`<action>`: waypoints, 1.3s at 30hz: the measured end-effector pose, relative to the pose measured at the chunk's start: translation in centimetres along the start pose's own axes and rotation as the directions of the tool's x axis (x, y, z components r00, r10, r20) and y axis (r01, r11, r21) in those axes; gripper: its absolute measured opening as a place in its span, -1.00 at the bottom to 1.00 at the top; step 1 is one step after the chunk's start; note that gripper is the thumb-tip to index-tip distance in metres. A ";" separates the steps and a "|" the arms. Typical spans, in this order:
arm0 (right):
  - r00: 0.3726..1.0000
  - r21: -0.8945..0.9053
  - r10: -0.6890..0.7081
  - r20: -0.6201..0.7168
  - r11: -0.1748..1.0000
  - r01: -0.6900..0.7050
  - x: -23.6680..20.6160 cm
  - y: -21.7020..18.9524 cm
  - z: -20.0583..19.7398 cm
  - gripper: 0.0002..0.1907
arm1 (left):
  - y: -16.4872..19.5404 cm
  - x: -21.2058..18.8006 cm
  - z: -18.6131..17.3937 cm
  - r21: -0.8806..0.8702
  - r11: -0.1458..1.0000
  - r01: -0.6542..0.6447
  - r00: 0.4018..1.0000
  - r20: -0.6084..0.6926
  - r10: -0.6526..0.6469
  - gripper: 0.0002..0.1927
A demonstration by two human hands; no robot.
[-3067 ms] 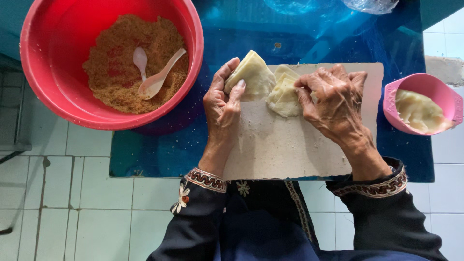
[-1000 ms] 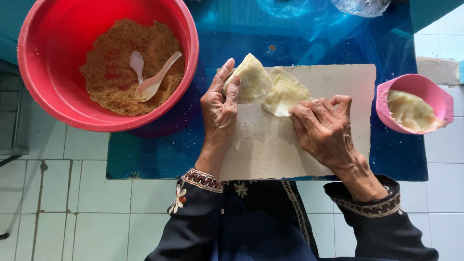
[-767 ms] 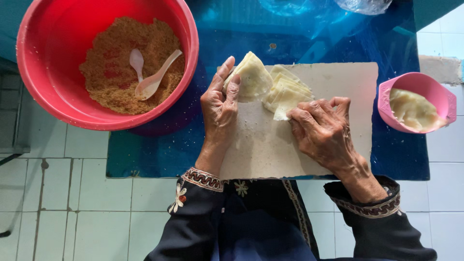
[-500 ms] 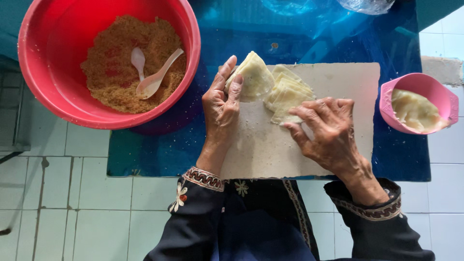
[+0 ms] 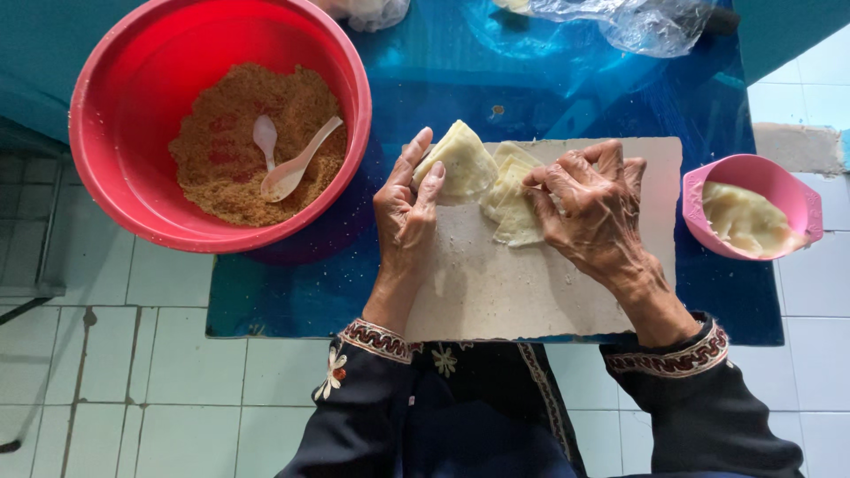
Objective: The person sits at a table and makes filled pastries. They spoon brown filling from a red basin onto small dough wrappers, fold the wrappers over the filling by hand, and place the folded pieces in a growing stack on a board, occasionally taking new dough from a pink bowl.
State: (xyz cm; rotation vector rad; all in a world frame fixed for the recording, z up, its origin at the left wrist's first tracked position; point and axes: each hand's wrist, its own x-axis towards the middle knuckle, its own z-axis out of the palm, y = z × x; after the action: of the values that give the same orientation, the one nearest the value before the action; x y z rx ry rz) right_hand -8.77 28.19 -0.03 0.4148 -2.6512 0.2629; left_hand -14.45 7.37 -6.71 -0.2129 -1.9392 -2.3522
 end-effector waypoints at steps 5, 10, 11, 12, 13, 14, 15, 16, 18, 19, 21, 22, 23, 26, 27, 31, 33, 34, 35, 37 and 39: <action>0.999 0.021 0.029 0.027 0.999 -0.030 -0.4 0.3 0.5 -0.94 | 0.5 -0.2 0.0 -0.057 0.997 0.047 0.999 0.023 -0.045 -0.48; 0.998 -0.017 0.063 0.023 0.998 -0.063 -0.6 0.5 0.9 -0.95 | 0.6 -0.1 -0.1 -0.109 0.992 0.057 0.996 0.068 -0.050 -0.34; 0.997 -0.025 0.067 0.026 0.998 -0.066 -0.6 0.5 0.9 -0.95 | 0.6 -0.1 -0.2 -0.118 0.992 0.053 0.996 0.080 -0.043 -0.29; 0.997 -0.025 0.071 0.015 0.997 -0.071 -0.5 0.4 0.8 -0.94 | 0.6 0.0 -0.2 -0.118 0.992 0.041 0.996 0.084 -0.031 -0.26; 0.997 -0.024 0.076 0.003 0.997 -0.076 -0.5 0.2 0.6 -0.91 | 0.6 0.1 -0.1 -0.117 0.993 0.028 0.996 0.088 -0.018 -0.24; 0.997 -0.022 0.078 -0.009 0.997 -0.078 -0.4 0.1 0.4 -0.89 | 0.7 0.1 -0.2 -0.117 0.993 0.014 0.996 0.089 -0.004 -0.21; 0.997 0.065 0.072 -0.013 0.995 -0.071 0.0 0.0 0.2 -0.89 | 0.8 0.2 -0.2 -0.120 0.993 0.020 0.996 0.088 -0.010 -0.22; 0.998 0.152 0.070 -0.009 0.986 -0.068 0.2 -0.2 -0.1 -0.89 | 0.9 0.1 -0.2 -0.125 0.992 0.035 0.996 0.088 -0.024 -0.22; 0.998 0.256 0.060 -0.020 0.965 -0.052 0.6 -0.9 -0.5 -0.88 | 1.2 -0.1 -0.2 -0.157 0.985 0.070 0.994 0.099 -0.055 -0.23; 0.998 0.270 0.041 -0.040 0.962 -0.029 1.0 -1.5 -0.6 -0.87 | 1.3 -0.1 -0.1 -0.189 0.979 0.081 0.993 0.104 -0.062 -0.22; 0.997 0.268 0.002 -0.071 0.963 0.018 2.0 -2.6 -0.4 -0.84 | 1.5 0.1 0.0 -0.262 0.959 0.110 0.989 0.121 -0.080 -0.23; 0.997 0.256 -0.021 -0.081 0.966 0.041 2.6 -3.1 -0.2 -0.82 | 1.6 0.0 0.0 -0.300 0.945 0.128 0.987 0.131 -0.092 -0.23; 0.996 0.247 -0.043 -0.080 0.967 0.061 2.8 -3.7 -0.1 -0.80 | 1.7 -0.3 -0.1 -0.338 0.929 0.153 0.984 0.136 -0.113 -0.23; 0.990 0.224 -0.081 -0.117 0.969 0.106 3.9 -4.7 0.1 -0.77 | 1.7 -0.1 0.0 -0.303 0.946 0.113 0.987 0.142 -0.073 -0.21; 0.989 0.201 -0.089 -0.117 0.973 0.112 3.9 -4.9 0.0 -0.78 | 1.6 -0.4 0.0 -0.313 0.942 0.123 0.986 0.142 -0.081 -0.21; 0.988 0.155 -0.075 -0.135 0.983 0.096 4.2 -4.9 0.3 -0.83 | 1.4 0.0 0.0 -0.266 0.958 0.106 0.986 0.154 -0.066 -0.20; 0.990 0.180 -0.042 -0.131 0.981 0.065 4.1 -4.7 0.7 -0.87 | 1.4 0.1 0.1 -0.269 0.957 0.105 0.986 0.153 -0.066 -0.22; 0.990 0.199 -0.028 -0.137 0.978 0.055 4.2 -4.4 1.0 -0.88 | 1.4 0.2 0.2 -0.302 0.947 0.108 0.986 0.152 -0.064 -0.25; 0.992 0.227 -0.008 -0.126 0.973 0.037 3.8 -4.4 1.2 -0.89 | 1.4 0.0 0.2 -0.333 0.935 0.125 0.986 0.146 -0.080 -0.28; 0.995 0.283 0.006 -0.103 0.959 0.023 3.4 -3.9 1.8 -0.89 | 1.5 -0.4 0.2 -0.199 0.979 0.044 0.990 0.142 -0.015 -0.28; 0.996 0.348 0.031 -0.087 0.937 0.001 3.7 -3.2 2.3 -0.88 | 1.5 -0.2 0.2 -0.096 0.995 0.029 0.991 0.132 -0.016 -0.29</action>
State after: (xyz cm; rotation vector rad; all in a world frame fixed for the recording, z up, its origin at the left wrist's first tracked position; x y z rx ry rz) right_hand -11.83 23.67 -0.03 0.4807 -2.5181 0.7459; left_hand -13.98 7.32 -5.26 -0.3636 -1.8908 -2.5104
